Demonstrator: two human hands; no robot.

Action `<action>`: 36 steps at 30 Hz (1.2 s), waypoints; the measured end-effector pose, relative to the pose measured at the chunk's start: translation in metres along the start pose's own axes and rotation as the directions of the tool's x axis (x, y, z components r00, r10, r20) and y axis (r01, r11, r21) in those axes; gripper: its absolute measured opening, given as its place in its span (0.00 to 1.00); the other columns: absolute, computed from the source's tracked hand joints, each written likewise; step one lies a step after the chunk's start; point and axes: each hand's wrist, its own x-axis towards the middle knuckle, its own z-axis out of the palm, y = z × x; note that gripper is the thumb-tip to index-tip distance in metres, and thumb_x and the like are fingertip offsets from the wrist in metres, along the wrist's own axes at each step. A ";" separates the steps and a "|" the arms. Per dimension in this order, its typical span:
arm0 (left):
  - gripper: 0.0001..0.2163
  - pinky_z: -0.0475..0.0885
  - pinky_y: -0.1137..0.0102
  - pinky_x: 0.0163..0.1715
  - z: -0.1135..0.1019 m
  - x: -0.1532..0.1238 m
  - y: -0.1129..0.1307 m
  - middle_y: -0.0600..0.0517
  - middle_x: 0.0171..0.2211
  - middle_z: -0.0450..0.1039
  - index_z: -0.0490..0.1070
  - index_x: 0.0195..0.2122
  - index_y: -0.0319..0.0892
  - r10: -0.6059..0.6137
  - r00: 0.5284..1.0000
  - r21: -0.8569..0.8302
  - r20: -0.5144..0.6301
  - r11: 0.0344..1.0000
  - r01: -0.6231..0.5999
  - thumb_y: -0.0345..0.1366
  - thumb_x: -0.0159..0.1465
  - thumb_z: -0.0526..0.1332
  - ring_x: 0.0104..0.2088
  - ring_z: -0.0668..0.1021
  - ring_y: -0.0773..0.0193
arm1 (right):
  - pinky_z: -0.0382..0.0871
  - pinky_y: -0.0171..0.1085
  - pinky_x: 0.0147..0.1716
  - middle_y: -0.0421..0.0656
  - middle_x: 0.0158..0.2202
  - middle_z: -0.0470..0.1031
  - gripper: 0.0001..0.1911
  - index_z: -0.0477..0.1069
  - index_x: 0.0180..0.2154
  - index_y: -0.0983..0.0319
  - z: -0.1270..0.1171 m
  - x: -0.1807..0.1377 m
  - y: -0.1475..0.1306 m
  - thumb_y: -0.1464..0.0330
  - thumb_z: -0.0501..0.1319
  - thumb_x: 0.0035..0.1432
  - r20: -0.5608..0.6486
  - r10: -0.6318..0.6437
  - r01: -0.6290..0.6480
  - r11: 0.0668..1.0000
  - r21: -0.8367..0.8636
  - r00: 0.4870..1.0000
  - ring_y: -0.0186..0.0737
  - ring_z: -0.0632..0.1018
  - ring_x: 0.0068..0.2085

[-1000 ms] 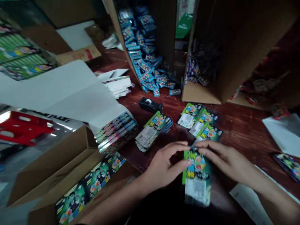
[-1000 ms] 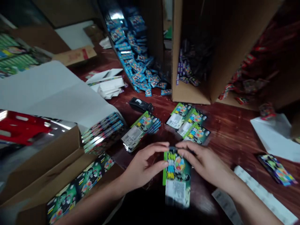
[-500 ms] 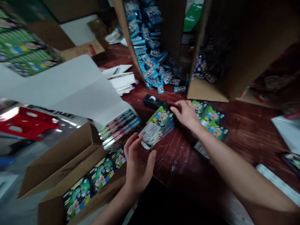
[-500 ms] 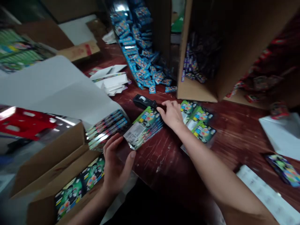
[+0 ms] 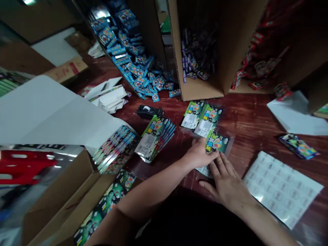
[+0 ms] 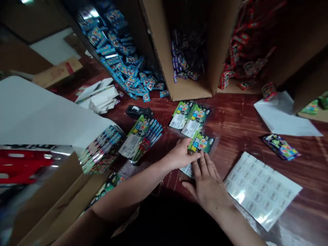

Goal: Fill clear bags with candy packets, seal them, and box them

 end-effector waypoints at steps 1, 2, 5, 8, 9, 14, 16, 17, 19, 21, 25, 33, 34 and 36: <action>0.30 0.73 0.57 0.50 0.001 0.002 -0.001 0.40 0.48 0.71 0.70 0.55 0.38 -0.006 1.000 0.020 0.015 1.000 0.005 0.43 0.52 0.73 0.47 0.76 0.49 | 0.53 0.59 0.69 0.63 0.72 0.50 0.48 0.58 0.68 0.73 0.001 -0.001 0.000 0.42 0.57 0.62 -0.018 -0.006 0.006 1.000 0.028 1.000 0.63 0.47 0.73; 0.28 0.73 0.60 0.47 0.001 0.002 -0.001 0.44 0.43 0.72 0.70 0.53 0.38 -0.005 0.999 0.038 0.034 0.999 0.004 0.43 0.53 0.72 0.44 0.76 0.52 | 0.54 0.59 0.68 0.63 0.72 0.51 0.47 0.58 0.68 0.72 -0.001 -0.001 0.001 0.44 0.58 0.62 -0.029 -0.021 0.022 0.998 0.056 0.999 0.64 0.49 0.73; 0.14 0.72 0.68 0.39 -0.003 -0.005 0.003 0.52 0.32 0.72 0.73 0.46 0.40 0.049 0.994 0.046 0.101 0.998 -0.053 0.41 0.62 0.64 0.33 0.75 0.62 | 0.61 0.56 0.66 0.60 0.71 0.54 0.38 0.61 0.67 0.68 -0.018 0.002 0.009 0.51 0.59 0.66 -0.053 -0.101 0.108 0.978 0.179 0.994 0.60 0.59 0.70; 0.10 0.71 0.70 0.41 -0.009 -0.022 0.011 0.53 0.35 0.74 0.73 0.45 0.41 0.156 0.976 0.008 0.152 0.987 -0.159 0.37 0.68 0.56 0.36 0.75 0.63 | 0.65 0.51 0.65 0.56 0.69 0.58 0.29 0.59 0.67 0.64 -0.046 0.011 0.023 0.59 0.54 0.71 -0.242 -0.014 0.088 0.950 0.300 0.970 0.52 0.66 0.67; 0.11 0.71 0.70 0.42 -0.011 -0.029 0.015 0.53 0.36 0.75 0.74 0.46 0.41 0.191 0.966 -0.003 0.173 0.981 -0.193 0.37 0.69 0.55 0.37 0.76 0.62 | 0.65 0.51 0.65 0.56 0.67 0.61 0.28 0.57 0.67 0.65 -0.055 0.014 0.027 0.61 0.54 0.71 -0.301 0.037 0.063 0.947 0.316 0.953 0.52 0.67 0.66; 0.14 0.72 0.68 0.44 -0.012 -0.056 0.027 0.51 0.39 0.79 0.75 0.52 0.42 0.233 0.952 -0.011 0.197 0.972 -0.236 0.39 0.71 0.54 0.39 0.78 0.59 | 0.71 0.54 0.58 0.53 0.55 0.72 0.25 0.64 0.62 0.62 -0.085 0.027 0.039 0.59 0.58 0.68 -0.316 0.076 0.036 0.942 0.335 0.946 0.56 0.73 0.57; 0.15 0.72 0.68 0.44 -0.012 -0.060 0.029 0.51 0.39 0.79 0.74 0.55 0.44 0.217 0.960 -0.019 0.179 0.976 -0.217 0.40 0.72 0.54 0.40 0.79 0.58 | 0.71 0.53 0.58 0.52 0.55 0.72 0.23 0.67 0.59 0.60 -0.088 0.027 0.039 0.58 0.59 0.68 -0.329 0.099 0.031 0.929 0.369 0.939 0.55 0.73 0.58; 0.15 0.72 0.68 0.43 -0.013 -0.061 0.029 0.52 0.38 0.79 0.74 0.55 0.44 0.213 0.962 -0.022 0.171 0.977 -0.212 0.40 0.72 0.54 0.40 0.79 0.58 | 0.72 0.52 0.56 0.51 0.53 0.73 0.20 0.69 0.57 0.59 -0.088 0.028 0.039 0.58 0.59 0.68 -0.305 0.110 0.028 0.910 0.413 0.946 0.54 0.74 0.56; 0.15 0.72 0.69 0.44 -0.014 -0.062 0.030 0.53 0.39 0.79 0.74 0.55 0.45 0.218 0.963 -0.011 0.160 0.976 -0.219 0.39 0.72 0.54 0.40 0.80 0.59 | 0.75 0.47 0.49 0.46 0.45 0.77 0.15 0.70 0.51 0.58 -0.088 0.028 0.042 0.57 0.60 0.68 -0.188 0.126 -0.001 0.833 0.553 0.974 0.47 0.79 0.47; 0.14 0.71 0.70 0.43 -0.016 -0.063 0.030 0.53 0.41 0.80 0.74 0.54 0.46 0.239 0.957 0.013 0.162 0.970 -0.244 0.39 0.72 0.53 0.40 0.79 0.60 | 0.76 0.43 0.42 0.43 0.40 0.76 0.18 0.68 0.48 0.57 -0.091 0.030 0.048 0.54 0.64 0.63 -0.129 0.160 -0.037 0.755 0.654 0.979 0.44 0.79 0.40; 0.14 0.70 0.71 0.40 -0.022 -0.063 0.030 0.54 0.40 0.79 0.74 0.53 0.47 0.266 0.950 0.045 0.163 0.960 -0.277 0.39 0.73 0.52 0.37 0.78 0.62 | 0.72 0.43 0.44 0.45 0.43 0.75 0.22 0.70 0.46 0.58 -0.106 0.038 0.058 0.52 0.69 0.58 -0.230 0.114 0.030 0.839 0.544 0.966 0.47 0.77 0.46; 0.13 0.74 0.65 0.46 -0.035 -0.061 0.020 0.48 0.45 0.80 0.73 0.53 0.46 0.222 0.944 -0.022 0.244 0.975 -0.223 0.41 0.70 0.57 0.45 0.81 0.57 | 0.69 0.35 0.35 0.38 0.33 0.77 0.13 0.78 0.38 0.57 -0.141 0.051 0.057 0.59 0.58 0.70 0.111 -0.295 0.203 0.843 0.497 0.949 0.38 0.78 0.35; 0.16 0.74 0.63 0.48 -0.036 -0.059 0.019 0.47 0.50 0.79 0.71 0.56 0.47 0.214 0.931 -0.111 0.296 0.976 -0.189 0.41 0.68 0.61 0.48 0.80 0.55 | 0.71 0.36 0.38 0.39 0.36 0.79 0.12 0.79 0.41 0.55 -0.147 0.053 0.057 0.60 0.58 0.70 0.163 -0.349 0.210 0.810 0.548 0.923 0.38 0.80 0.38; 0.24 0.75 0.61 0.50 -0.039 -0.056 0.019 0.44 0.54 0.77 0.68 0.59 0.45 0.213 0.877 -0.295 0.431 0.952 -0.086 0.39 0.62 0.68 0.52 0.80 0.53 | 0.73 0.37 0.47 0.39 0.46 0.80 0.11 0.78 0.47 0.53 -0.157 0.055 0.057 0.62 0.58 0.70 0.238 -0.457 0.214 0.736 0.642 0.857 0.38 0.80 0.46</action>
